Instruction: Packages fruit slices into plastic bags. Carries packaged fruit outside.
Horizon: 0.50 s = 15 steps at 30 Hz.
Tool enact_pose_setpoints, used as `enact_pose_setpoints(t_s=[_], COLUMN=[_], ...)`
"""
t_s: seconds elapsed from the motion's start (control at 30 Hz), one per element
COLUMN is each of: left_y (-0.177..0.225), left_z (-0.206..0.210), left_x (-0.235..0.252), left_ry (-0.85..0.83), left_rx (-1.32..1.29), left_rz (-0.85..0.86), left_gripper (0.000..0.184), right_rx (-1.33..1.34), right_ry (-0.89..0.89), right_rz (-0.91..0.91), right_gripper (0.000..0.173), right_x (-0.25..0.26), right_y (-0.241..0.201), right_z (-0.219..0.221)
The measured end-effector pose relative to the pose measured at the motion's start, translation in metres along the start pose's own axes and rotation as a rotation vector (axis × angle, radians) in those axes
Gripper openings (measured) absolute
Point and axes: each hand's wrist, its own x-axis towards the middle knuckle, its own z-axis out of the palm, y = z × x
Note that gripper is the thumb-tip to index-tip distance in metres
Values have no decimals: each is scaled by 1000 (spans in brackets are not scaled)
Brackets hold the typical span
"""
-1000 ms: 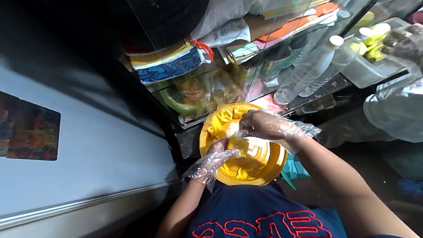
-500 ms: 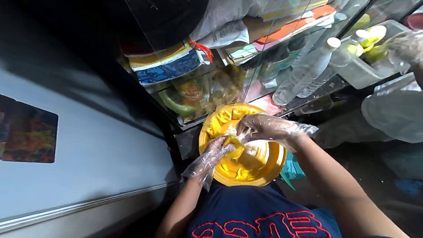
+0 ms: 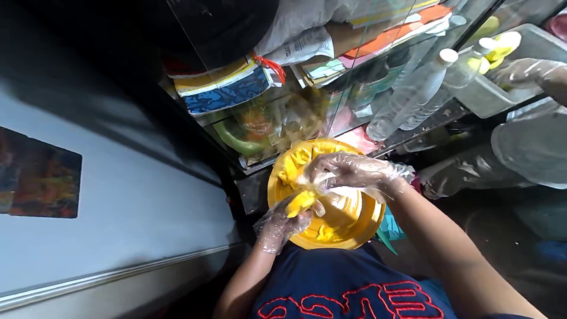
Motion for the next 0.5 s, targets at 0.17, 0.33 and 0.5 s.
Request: enact_pose_setpoints(t_s=[0.17, 0.33, 0.5], left_y=[5, 19, 33], left_z=[7, 0, 34], left_x=[17, 13, -2], left_ry=[15, 12, 73], left_rx=[-30, 302, 417], left_rz=[-13, 47, -100], left_gripper=[52, 96, 23], right_rx=[46, -204, -281], right_ry=[110, 264, 215], right_rz=[38, 86, 183], right_gripper=[15, 19, 18], right_x=[8, 15, 23], right_y=[4, 0, -17], right_z=[6, 15, 18])
